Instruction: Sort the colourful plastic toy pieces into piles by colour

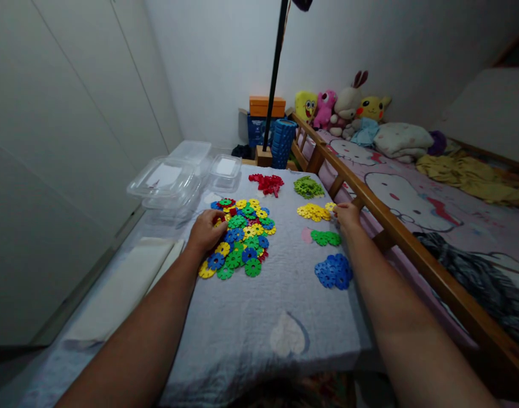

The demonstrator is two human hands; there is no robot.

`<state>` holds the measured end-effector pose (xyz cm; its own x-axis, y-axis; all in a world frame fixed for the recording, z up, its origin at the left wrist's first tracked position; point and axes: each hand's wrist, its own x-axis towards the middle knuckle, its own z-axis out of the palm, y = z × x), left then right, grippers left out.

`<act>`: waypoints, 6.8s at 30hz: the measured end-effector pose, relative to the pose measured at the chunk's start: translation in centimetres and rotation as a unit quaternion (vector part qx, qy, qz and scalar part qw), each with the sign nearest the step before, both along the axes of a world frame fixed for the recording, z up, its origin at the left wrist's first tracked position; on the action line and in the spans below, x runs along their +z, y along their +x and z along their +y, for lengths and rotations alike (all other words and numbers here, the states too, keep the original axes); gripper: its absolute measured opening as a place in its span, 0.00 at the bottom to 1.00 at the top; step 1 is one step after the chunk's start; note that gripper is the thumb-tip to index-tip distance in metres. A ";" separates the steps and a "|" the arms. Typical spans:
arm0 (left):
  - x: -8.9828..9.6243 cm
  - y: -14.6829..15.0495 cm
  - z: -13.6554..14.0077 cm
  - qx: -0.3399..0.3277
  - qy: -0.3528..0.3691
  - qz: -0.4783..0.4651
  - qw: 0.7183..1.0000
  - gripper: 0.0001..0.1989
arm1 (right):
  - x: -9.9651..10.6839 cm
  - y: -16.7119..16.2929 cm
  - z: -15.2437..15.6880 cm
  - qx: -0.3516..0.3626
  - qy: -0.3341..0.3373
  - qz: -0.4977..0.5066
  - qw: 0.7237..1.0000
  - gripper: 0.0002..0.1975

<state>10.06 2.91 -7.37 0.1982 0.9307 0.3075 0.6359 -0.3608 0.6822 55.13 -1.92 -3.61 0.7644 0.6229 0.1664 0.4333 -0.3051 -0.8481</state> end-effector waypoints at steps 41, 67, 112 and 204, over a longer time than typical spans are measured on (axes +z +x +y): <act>0.3 0.0 0.0 -0.010 0.015 0.004 1.000 0.13 | -1.4 -17.9 -0.8 0.360 -0.115 -0.190 0.906 0.19; 0.4 0.0 -0.1 -0.015 0.013 0.006 1.000 0.14 | -2.2 -18.1 -1.4 0.369 -0.098 -0.183 0.906 0.15; 0.2 0.0 0.1 0.001 -0.006 0.018 1.000 0.16 | 3.0 -6.0 -15.0 0.408 -0.212 -0.007 0.888 0.10; 0.1 0.0 0.2 -0.013 0.011 0.010 1.000 0.14 | -0.3 -6.1 2.7 0.058 -0.136 -0.157 0.977 0.08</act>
<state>10.05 3.09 -7.29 0.2287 0.9180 0.3239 0.6401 -0.3925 0.6604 49.02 0.76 -3.91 0.6242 0.7559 0.1974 0.7033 -0.4337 -0.5632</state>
